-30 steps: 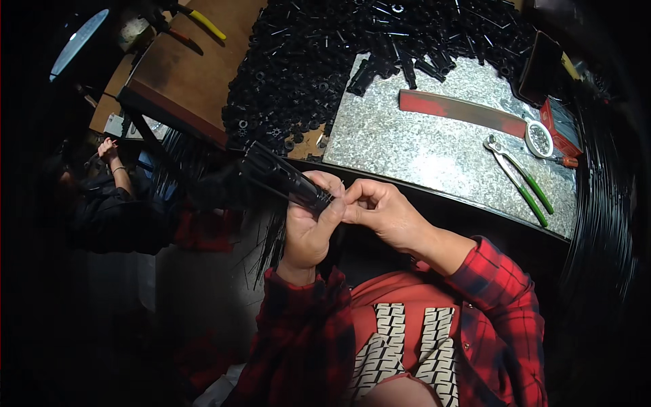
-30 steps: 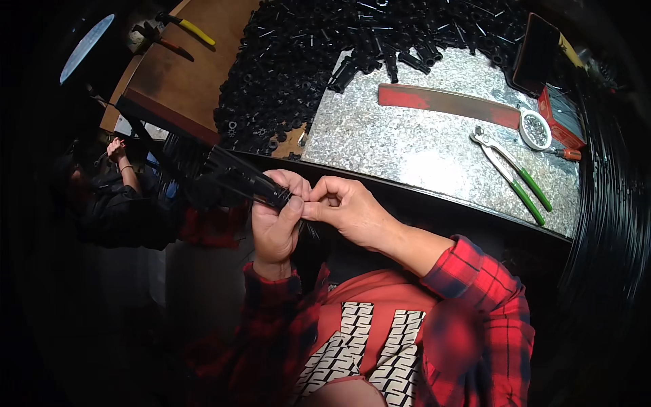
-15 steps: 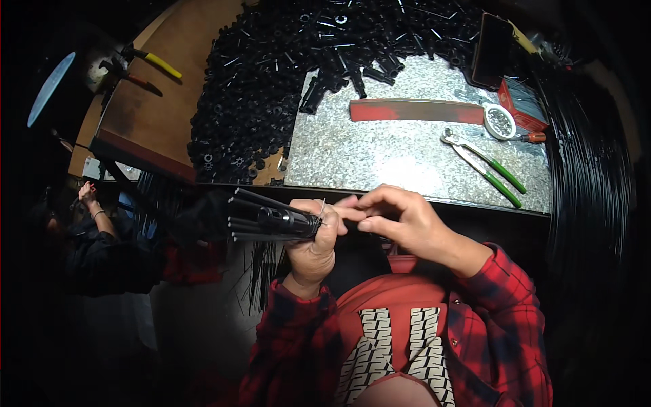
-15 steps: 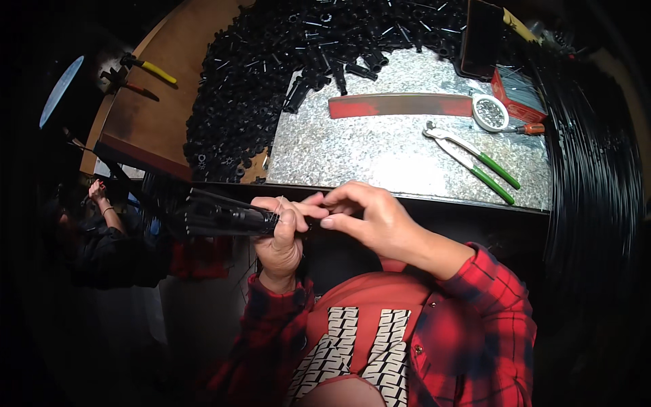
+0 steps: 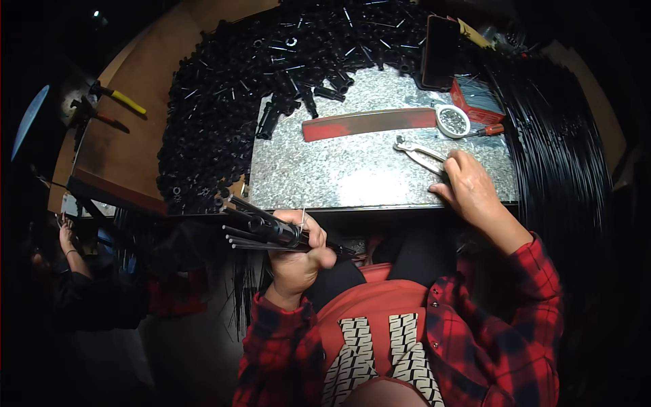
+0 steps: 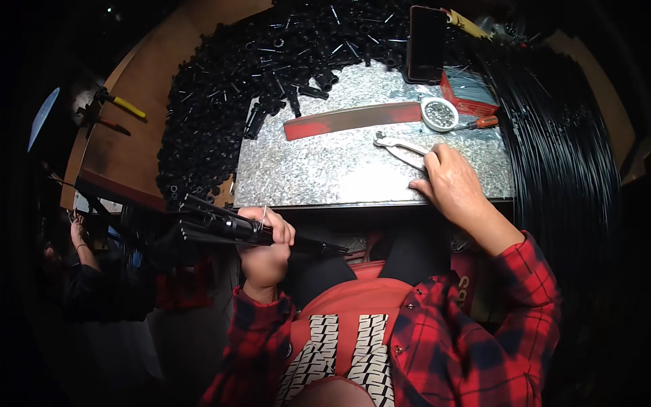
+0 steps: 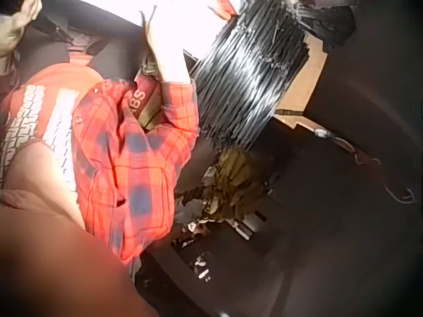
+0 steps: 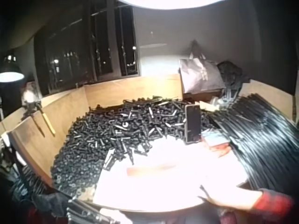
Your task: Assembling wiring harnesses by inserting individual wires into a plastic connector housing and securing them.
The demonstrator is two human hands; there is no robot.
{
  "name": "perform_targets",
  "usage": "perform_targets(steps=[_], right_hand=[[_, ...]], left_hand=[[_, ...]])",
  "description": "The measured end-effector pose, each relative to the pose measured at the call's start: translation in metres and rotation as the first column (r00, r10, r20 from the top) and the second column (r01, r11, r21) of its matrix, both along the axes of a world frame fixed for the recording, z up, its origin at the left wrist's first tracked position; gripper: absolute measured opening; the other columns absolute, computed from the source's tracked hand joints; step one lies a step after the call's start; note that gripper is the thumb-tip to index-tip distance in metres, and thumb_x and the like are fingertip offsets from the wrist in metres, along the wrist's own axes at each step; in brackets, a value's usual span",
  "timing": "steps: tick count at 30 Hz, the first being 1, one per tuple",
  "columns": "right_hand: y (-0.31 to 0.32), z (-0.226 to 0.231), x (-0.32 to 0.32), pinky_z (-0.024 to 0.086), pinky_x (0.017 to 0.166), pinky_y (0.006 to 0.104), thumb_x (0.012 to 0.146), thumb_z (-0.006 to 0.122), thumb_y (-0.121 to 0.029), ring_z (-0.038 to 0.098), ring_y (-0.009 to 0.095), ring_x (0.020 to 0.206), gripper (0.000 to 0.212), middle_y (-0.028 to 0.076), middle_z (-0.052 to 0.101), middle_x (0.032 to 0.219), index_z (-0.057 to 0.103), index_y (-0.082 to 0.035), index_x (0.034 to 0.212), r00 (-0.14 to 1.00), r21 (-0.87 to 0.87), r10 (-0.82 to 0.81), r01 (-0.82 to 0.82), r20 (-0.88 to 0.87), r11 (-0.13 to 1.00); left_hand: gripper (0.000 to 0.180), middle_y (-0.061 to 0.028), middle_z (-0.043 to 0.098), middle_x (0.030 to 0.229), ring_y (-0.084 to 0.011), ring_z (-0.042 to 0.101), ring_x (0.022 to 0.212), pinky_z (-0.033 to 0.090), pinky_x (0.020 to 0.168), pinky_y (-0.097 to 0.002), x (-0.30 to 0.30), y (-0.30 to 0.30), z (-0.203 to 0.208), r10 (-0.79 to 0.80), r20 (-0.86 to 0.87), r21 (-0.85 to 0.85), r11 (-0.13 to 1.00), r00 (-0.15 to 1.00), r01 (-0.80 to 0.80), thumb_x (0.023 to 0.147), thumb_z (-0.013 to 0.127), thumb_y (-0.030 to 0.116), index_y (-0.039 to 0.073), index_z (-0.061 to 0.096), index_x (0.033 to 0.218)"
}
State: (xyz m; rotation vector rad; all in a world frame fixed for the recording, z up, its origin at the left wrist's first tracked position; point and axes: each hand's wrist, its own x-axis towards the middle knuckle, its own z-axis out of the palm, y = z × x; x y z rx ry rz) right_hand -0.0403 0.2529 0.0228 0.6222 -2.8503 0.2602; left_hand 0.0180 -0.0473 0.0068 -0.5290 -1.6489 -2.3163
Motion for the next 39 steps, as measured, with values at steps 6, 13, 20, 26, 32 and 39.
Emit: perform_targets(steps=[6,13,20,26,32,39], right_hand=[[0.010,-0.017,-0.003,0.047,0.080,0.0412,0.079,0.069,-0.020,0.056,0.036,0.093,0.032,0.019,0.055,0.100,0.052,0.004,0.092,0.997,0.071,-0.031,0.036,-0.071,0.997],[0.006,-0.020,-0.006,0.046,0.066,0.0418,0.087,0.061,-0.013,0.057,0.035,0.079,0.018,0.018,0.055,0.093,0.050,0.002,0.087,0.987,-0.018,-0.008,0.005,-0.160,1.000],[-0.021,0.021,0.015,0.043,0.057,0.0356,0.078,0.071,-0.004,0.055,0.029,0.064,0.026,0.014,0.054,0.078,0.045,-0.002,0.082,0.982,-0.396,0.137,-0.075,0.132,0.915],[-0.046,0.048,0.020,0.045,0.082,0.0444,0.068,0.075,-0.005,0.056,0.032,0.096,0.033,0.016,0.054,0.107,0.048,-0.004,0.087,0.926,-0.128,0.183,-0.236,-0.329,0.963],[-0.063,0.058,0.015,0.021,0.111,0.0591,0.075,0.070,-0.016,0.041,0.031,0.129,0.029,0.009,0.048,0.130,0.059,-0.003,0.098,0.775,0.174,0.221,-0.145,-0.593,0.974],[-0.077,0.050,0.020,0.018,0.110,0.0640,0.076,0.067,-0.017,0.041,0.031,0.130,0.020,0.009,0.050,0.129,0.065,-0.004,0.092,0.740,0.205,0.322,-0.248,-0.590,0.947]], left_hand=[[0.065,-0.0008,0.047,0.066,-0.0086,0.043,0.055,0.038,0.054,-0.0238,0.001,-0.004,-0.002,-0.014,0.145,0.160,0.987,0.989,-0.010,0.067,0.070,0.061,0.007,0.044,0.092],[0.061,0.0002,0.045,0.064,-0.0084,0.042,0.053,0.038,0.053,-0.0245,0.003,-0.011,-0.001,-0.042,0.137,0.161,0.987,0.990,0.019,0.067,0.073,0.056,0.008,0.042,0.088],[0.031,-0.0054,0.050,0.082,-0.0094,0.046,0.068,0.041,0.059,-0.0228,0.000,-0.010,-0.007,-0.045,0.001,-0.168,0.985,0.999,0.044,0.082,0.072,0.008,0.008,0.041,0.086],[0.020,-0.0097,0.051,0.080,-0.0104,0.047,0.056,0.045,0.053,-0.0250,-0.001,-0.002,-0.004,-0.054,0.012,-0.143,0.988,0.998,0.055,0.094,0.056,0.011,0.008,0.036,0.090],[0.026,-0.0019,0.047,0.066,-0.0082,0.047,0.058,0.043,0.057,-0.0233,0.002,-0.005,-0.012,-0.070,0.192,-0.044,0.996,0.979,0.079,0.088,0.065,0.006,0.007,0.039,0.087],[0.082,-0.0015,0.056,0.072,-0.0077,0.053,0.059,0.042,0.054,-0.0192,-0.014,-0.017,-0.030,0.038,0.004,-0.400,0.916,0.999,-0.034,0.059,0.088,0.030,0.007,0.031,0.113]])
